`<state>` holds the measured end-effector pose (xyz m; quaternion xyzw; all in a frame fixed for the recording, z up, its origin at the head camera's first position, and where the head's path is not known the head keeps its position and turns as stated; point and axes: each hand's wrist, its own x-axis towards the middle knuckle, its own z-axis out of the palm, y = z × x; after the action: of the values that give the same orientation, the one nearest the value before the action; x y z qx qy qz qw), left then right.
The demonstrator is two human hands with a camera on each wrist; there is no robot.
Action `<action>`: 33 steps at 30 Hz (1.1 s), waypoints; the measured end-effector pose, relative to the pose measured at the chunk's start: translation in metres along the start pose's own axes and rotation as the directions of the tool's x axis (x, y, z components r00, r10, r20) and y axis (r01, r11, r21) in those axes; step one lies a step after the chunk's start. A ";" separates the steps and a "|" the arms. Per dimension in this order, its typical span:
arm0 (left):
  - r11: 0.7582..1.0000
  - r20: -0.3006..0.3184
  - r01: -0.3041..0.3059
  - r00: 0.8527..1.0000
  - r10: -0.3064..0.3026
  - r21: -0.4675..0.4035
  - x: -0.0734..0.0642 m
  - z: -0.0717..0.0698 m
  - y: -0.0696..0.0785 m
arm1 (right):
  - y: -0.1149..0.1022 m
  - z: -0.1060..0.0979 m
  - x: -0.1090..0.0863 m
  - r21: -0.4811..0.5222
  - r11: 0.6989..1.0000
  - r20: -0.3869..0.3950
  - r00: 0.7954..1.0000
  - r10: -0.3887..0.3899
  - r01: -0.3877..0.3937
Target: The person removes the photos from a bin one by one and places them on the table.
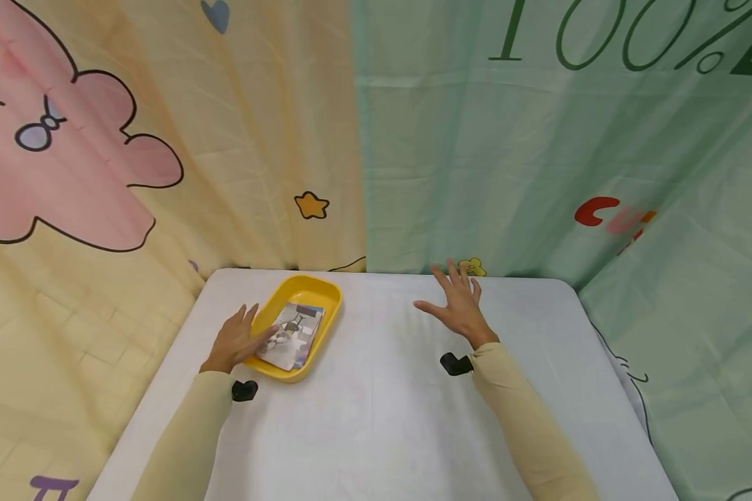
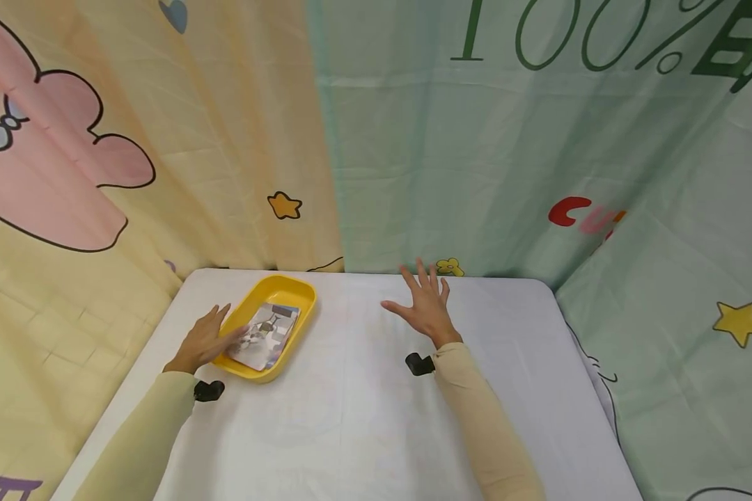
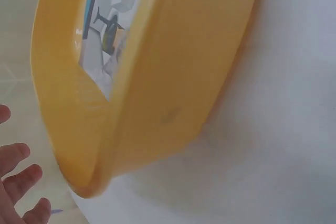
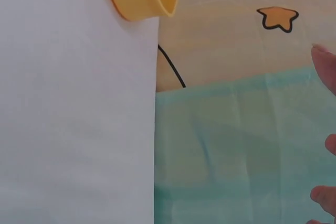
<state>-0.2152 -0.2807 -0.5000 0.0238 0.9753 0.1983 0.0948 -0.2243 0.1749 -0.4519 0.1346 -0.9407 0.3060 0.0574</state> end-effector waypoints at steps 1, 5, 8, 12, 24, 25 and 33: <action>1.000 0.010 0.013 1.000 -0.013 -0.017 0.000 0.002 -0.003 | -0.001 0.001 0.000 0.005 1.000 0.002 1.000 0.000 0.000; 0.991 0.064 0.066 0.996 -0.059 -0.117 -0.002 0.010 -0.014 | -0.002 0.007 0.003 0.022 1.000 0.000 1.000 -0.008 0.008; 0.981 0.092 0.085 0.993 -0.069 -0.173 -0.003 0.015 -0.020 | -0.004 0.012 0.004 0.040 0.999 -0.006 1.000 -0.014 0.014; 0.975 0.093 0.079 0.994 -0.060 -0.207 -0.005 0.020 -0.024 | -0.006 0.018 0.005 0.059 0.998 -0.001 1.000 -0.016 0.016; 0.970 0.053 0.020 0.999 -0.007 -0.240 -0.014 0.024 -0.025 | -0.008 0.030 0.007 0.071 0.997 0.017 1.000 -0.002 0.000; 0.971 0.052 0.010 0.999 0.003 -0.237 -0.014 0.026 -0.026 | -0.008 0.031 0.007 0.074 0.997 0.016 1.000 -0.003 0.002; 0.967 0.076 0.000 0.997 0.020 -0.255 -0.019 0.034 -0.021 | -0.009 0.035 0.007 0.091 0.996 0.009 1.000 -0.008 0.007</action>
<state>-0.1899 -0.2883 -0.5350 0.0241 0.9372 0.3211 0.1339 -0.2289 0.1455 -0.4740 0.1422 -0.9255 0.3477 0.0478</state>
